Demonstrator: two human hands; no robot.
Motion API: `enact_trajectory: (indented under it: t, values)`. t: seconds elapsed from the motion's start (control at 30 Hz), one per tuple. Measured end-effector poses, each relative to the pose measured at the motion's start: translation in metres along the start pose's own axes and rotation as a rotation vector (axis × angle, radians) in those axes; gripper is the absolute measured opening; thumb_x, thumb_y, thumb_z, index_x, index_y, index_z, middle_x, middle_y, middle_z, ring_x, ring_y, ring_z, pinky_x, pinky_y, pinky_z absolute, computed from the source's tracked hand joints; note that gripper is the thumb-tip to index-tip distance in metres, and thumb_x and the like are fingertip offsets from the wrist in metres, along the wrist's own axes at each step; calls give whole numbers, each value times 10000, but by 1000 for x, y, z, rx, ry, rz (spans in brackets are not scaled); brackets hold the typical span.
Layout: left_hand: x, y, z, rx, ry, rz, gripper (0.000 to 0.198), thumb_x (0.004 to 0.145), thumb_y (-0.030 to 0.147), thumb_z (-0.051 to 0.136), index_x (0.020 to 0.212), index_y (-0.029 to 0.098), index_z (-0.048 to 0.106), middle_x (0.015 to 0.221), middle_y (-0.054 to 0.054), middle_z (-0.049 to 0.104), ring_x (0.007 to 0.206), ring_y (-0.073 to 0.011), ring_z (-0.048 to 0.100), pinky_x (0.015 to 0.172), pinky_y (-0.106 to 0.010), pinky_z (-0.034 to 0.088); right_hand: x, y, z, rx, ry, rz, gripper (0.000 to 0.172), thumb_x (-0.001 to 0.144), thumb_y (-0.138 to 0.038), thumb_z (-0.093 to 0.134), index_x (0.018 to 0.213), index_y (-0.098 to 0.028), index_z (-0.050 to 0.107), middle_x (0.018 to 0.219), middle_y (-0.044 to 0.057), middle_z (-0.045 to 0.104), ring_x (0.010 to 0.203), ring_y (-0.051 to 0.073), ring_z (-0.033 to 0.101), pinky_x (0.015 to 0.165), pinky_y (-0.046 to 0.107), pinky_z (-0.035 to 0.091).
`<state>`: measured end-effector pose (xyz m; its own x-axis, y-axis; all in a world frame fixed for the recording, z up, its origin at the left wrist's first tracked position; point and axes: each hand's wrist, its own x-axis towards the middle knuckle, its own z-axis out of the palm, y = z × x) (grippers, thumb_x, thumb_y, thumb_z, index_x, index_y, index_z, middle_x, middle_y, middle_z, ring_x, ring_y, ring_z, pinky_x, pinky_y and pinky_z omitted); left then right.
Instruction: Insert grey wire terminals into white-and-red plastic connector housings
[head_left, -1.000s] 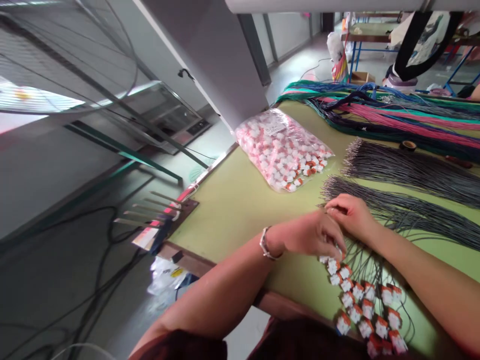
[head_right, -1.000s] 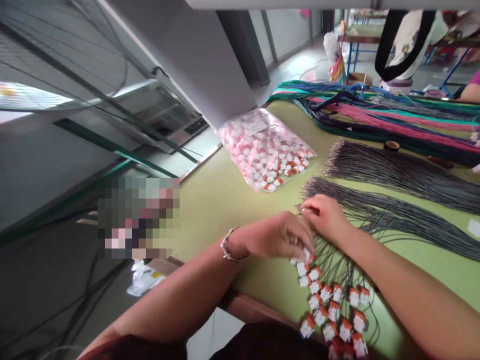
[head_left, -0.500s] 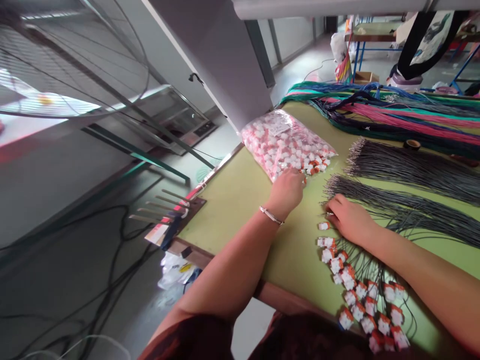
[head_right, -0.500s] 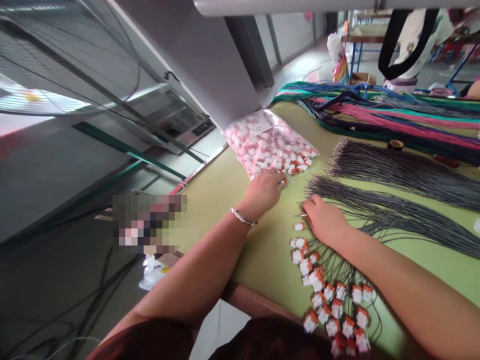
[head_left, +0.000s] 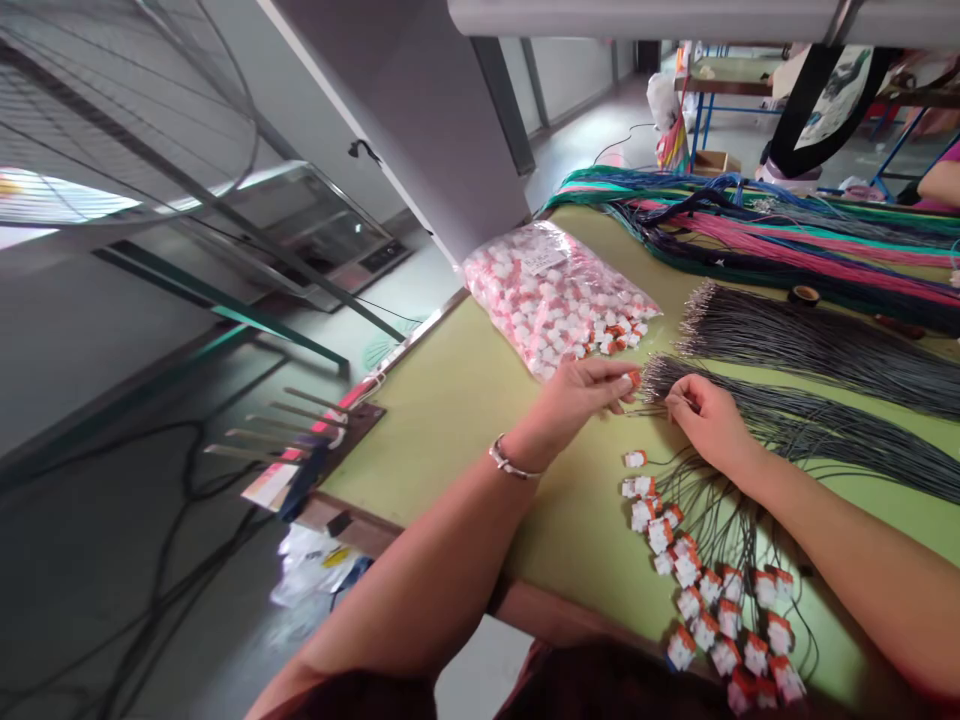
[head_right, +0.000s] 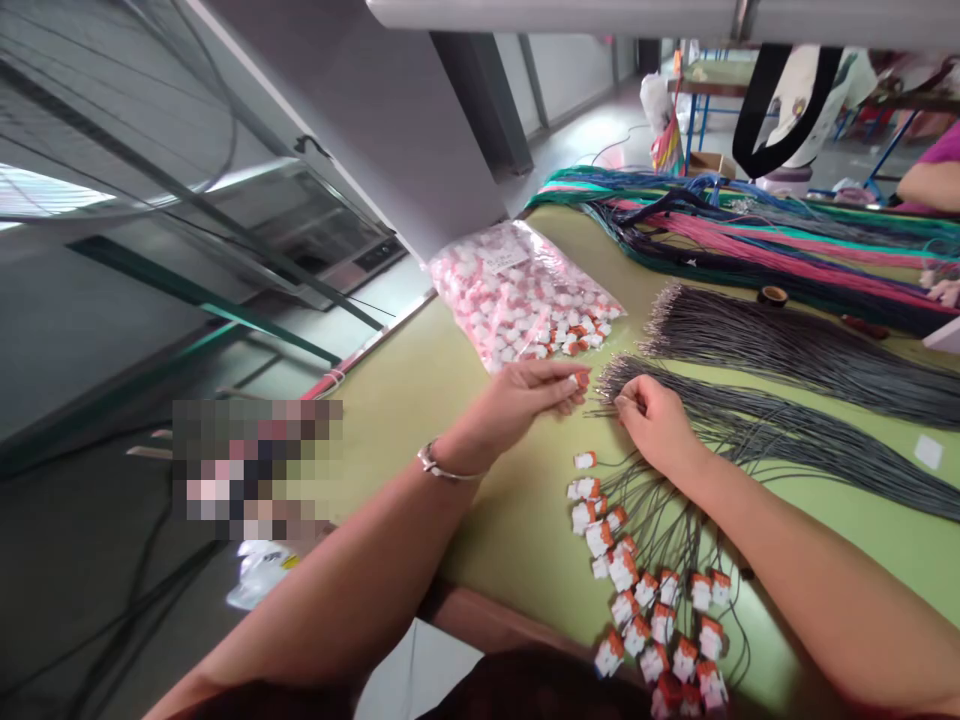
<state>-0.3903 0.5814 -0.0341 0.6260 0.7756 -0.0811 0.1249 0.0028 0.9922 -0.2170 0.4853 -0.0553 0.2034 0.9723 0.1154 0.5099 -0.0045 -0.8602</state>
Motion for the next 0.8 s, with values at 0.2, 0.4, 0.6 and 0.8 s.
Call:
enact_trajectory:
  t: [0.2,0.4,0.6,0.8]
  values:
    - [3,-10,11,-307,-124,-201,361,642,280,792,955,119,711,790,-63,709,680,-101,622,679,-233,496,-3,-2,-3,68,169,0,218,772,-332,528,773,-156,657,647,15,622,549,115,484,536,238,374]
    - [2,-12,15,-472,-144,-251,301,615,216,812,881,107,725,786,-53,712,724,-98,636,745,-219,496,-4,-1,-1,17,176,-81,177,744,-264,536,672,-158,659,596,7,607,543,109,492,544,226,378]
    - [2,-14,17,-561,-160,-268,259,665,186,772,905,101,727,794,-60,708,696,-81,618,707,-195,487,-6,1,-2,11,145,-68,166,747,-251,529,664,-161,642,545,-20,541,504,89,434,509,212,342]
    - [1,-16,19,-577,-211,-272,277,662,213,784,906,103,716,827,-60,707,703,-86,625,718,-204,492,-7,2,-2,-28,78,-57,181,759,-254,512,685,-168,652,565,-20,553,516,90,432,527,214,338]
